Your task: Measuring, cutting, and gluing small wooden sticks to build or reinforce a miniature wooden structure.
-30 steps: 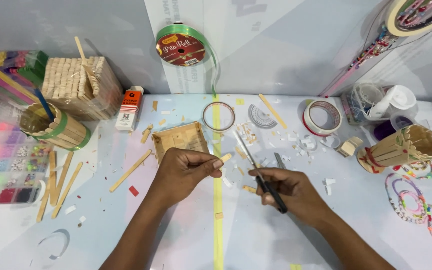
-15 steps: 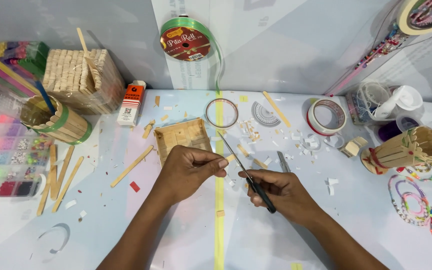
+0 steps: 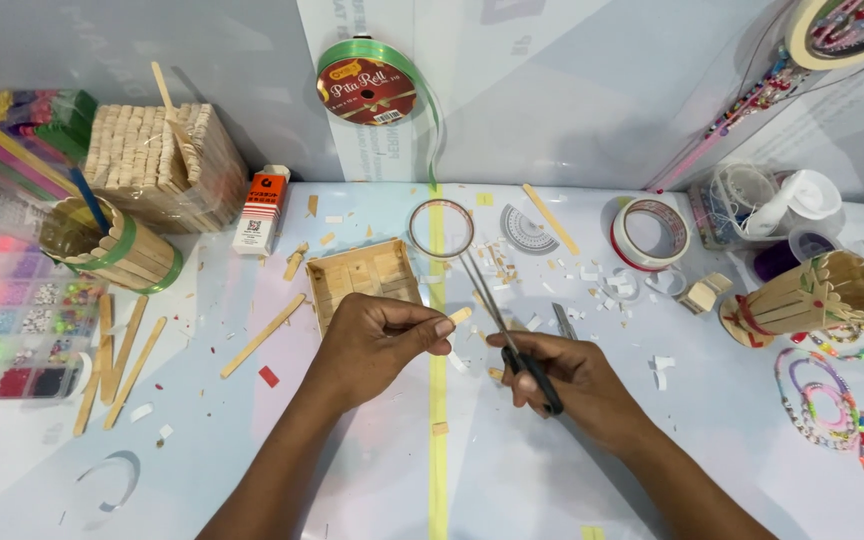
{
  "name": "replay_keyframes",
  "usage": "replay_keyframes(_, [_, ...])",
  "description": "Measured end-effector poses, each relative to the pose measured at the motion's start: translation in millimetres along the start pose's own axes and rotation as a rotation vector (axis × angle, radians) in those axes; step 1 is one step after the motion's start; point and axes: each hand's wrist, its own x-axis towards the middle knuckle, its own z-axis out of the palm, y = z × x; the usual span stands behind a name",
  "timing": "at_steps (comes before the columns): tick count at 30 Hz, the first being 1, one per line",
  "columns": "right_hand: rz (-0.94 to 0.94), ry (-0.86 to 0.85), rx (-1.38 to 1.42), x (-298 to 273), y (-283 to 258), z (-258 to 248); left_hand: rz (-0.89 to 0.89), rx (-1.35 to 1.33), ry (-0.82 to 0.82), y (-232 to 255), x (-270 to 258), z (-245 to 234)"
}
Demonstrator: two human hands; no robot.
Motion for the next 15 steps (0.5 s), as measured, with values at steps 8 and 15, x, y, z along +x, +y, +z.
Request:
replay_keyframes(8, [0.152,0.018,0.032,-3.1,-0.5,8.1,-0.023,-0.027,-0.011,-1.8,0.3,2.0])
replay_keyframes(15, [0.121,-0.014,0.044,-1.8,3.2,6.8,-0.044,-0.016,-0.019,2.1,-0.5,2.4])
